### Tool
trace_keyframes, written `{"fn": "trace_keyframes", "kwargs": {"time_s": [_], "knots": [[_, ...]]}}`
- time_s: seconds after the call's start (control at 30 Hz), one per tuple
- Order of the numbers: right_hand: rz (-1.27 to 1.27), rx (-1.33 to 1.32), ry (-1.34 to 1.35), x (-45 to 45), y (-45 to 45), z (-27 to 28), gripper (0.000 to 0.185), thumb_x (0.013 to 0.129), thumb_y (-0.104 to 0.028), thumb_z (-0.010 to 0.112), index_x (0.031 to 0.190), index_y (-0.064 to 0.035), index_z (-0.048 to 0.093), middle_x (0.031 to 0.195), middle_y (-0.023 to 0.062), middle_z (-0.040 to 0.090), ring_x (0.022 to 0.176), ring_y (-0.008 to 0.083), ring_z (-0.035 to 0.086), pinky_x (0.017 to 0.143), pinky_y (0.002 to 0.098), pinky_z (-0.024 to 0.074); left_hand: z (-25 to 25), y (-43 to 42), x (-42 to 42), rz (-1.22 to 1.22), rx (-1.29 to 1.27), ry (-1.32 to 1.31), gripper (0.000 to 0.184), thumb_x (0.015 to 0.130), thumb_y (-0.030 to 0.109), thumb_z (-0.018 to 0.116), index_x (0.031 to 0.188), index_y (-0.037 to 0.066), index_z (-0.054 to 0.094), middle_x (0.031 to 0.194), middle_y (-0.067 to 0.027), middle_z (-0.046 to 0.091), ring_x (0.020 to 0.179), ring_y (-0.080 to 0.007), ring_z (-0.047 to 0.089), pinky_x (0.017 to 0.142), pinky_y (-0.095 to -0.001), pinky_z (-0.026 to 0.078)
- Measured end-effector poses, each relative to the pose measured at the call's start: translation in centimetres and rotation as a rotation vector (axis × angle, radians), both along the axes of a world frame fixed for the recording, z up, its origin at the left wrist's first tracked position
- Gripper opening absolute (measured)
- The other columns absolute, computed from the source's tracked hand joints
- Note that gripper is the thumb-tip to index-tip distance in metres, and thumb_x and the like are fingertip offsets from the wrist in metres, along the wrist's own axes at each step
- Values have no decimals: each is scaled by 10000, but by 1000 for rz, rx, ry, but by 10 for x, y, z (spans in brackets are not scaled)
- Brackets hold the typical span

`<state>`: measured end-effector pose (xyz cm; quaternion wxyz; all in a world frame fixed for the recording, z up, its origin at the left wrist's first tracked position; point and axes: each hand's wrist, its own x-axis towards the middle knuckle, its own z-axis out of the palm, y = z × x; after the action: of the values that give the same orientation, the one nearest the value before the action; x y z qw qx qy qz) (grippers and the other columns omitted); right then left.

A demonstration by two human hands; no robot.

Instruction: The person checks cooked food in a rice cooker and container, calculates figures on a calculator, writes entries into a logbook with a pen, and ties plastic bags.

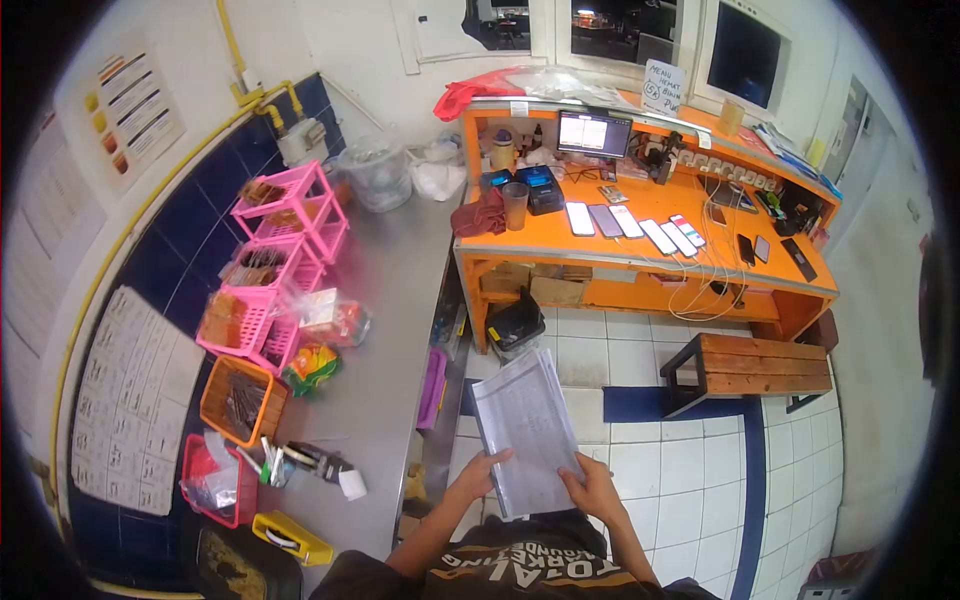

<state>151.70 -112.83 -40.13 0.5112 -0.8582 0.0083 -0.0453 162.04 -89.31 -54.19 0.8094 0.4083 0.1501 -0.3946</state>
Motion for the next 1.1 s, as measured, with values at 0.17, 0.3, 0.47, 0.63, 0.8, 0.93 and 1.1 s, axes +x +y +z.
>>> {"fn": "trace_keyframes", "kwargs": {"time_s": [0.17,0.3,0.47,0.63,0.8,0.93,1.1], "knots": [[42,53,92,108,-48,-22,300,978,-137,667,1194,69,653,973,234,744,866,219,722,713,369,563,12,-42,89,12,-42,8,568,921,145,768,1384,-72,521,1290,-181,643,1166,-301,655,1049,-443,529],[186,116,45,208,-74,-4,344,977,-146,669,1246,67,640,1040,253,739,929,251,730,767,378,566,27,-58,154,245,186,-3,492,937,81,724,1373,-46,534,1269,-178,655,1121,-322,677,970,-477,576],[368,-73,-83,366,-63,-24,428,915,-252,724,1206,52,651,1094,298,693,1024,461,674,890,463,532,34,-45,242,540,144,-92,481,907,-3,715,1353,-52,543,1255,-201,655,1119,-361,677,974,-496,578],[475,-228,-62,517,-18,-47,326,890,-249,728,1050,32,683,1062,265,697,1014,410,692,869,469,534,48,-6,339,821,290,-185,417,933,-1,681,1325,-81,565,1206,-191,685,1043,-308,697,924,-441,582],[475,-192,-88,673,24,-45,263,869,-222,711,1019,-6,702,1007,209,716,963,390,699,835,475,544,-9,47,447,1011,476,-163,480,909,7,696,1357,-77,545,1261,-192,667,1083,-310,677,956,-414,548],[277,-167,-264,822,61,-45,155,878,-157,673,977,-49,725,971,193,720,961,399,690,839,484,543,-15,67,503,983,665,-103,480,905,10,694,1348,-97,541,1265,-198,669,1115,-307,663,983,-402,529],[203,-223,-355,977,102,-68,149,889,-151,672,970,-44,737,944,190,724,948,388,691,846,464,547,-32,79,528,921,1253,-347,594,842,117,766,1323,-140,533,1241,-303,657,1151,-434,644,1030,-447,484]]}}
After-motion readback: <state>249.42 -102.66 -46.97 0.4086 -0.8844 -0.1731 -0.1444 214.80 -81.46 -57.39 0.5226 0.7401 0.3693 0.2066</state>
